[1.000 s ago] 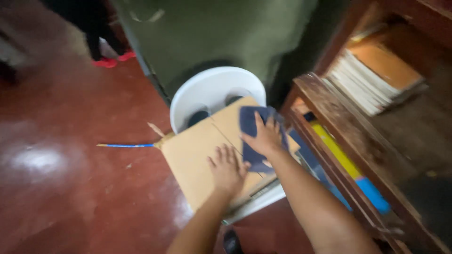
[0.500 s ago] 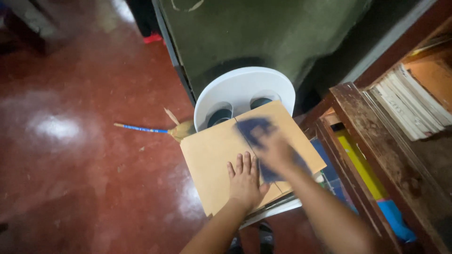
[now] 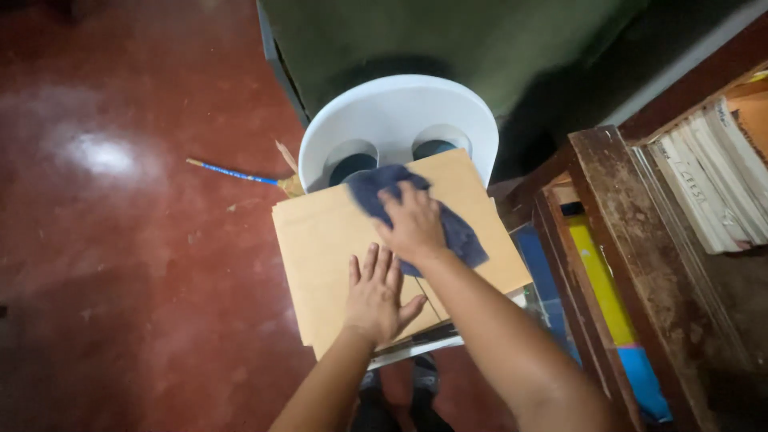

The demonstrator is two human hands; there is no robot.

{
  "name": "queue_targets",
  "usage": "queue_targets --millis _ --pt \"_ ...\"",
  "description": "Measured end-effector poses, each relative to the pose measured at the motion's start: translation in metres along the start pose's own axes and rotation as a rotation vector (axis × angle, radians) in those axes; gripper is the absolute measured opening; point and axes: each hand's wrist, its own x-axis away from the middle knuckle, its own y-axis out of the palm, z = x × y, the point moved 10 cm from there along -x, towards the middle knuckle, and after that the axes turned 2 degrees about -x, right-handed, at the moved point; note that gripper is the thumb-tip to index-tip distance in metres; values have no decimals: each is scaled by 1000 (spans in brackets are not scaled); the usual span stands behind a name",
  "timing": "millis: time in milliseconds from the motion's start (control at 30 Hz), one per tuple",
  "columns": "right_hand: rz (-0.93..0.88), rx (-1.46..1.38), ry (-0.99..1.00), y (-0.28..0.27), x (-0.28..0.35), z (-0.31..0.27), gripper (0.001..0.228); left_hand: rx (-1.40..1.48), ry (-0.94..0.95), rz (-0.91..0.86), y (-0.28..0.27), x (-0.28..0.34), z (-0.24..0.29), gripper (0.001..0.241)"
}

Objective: The recorder is wiping individual brown envelopes with a blue cloth and organizing them into a container on a wooden shelf.

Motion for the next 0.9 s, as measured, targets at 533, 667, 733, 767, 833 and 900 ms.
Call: queue_targets --millis 533,667,733,767,833,900 --pt "193 -58 82 -46 157 133 66 -126 -59 -242 -6 0 10 100" --pt "268 -49 30 -80 181 160 66 -98 -78 -209 -48 7 15 99" --pt "352 -53 92 -129 188 154 60 188 -90 -235 -81 22 24 94" --pt "355 -58 84 -141 178 145 60 185 -96 -228 -50 8 2 94" --pt "430 -280 72 -169 163 133 60 735 -149 78 -9 -24 -49 66" --pt "427 -232 43 -195 141 88 59 905 -190 213 -52 -16 -66 62"
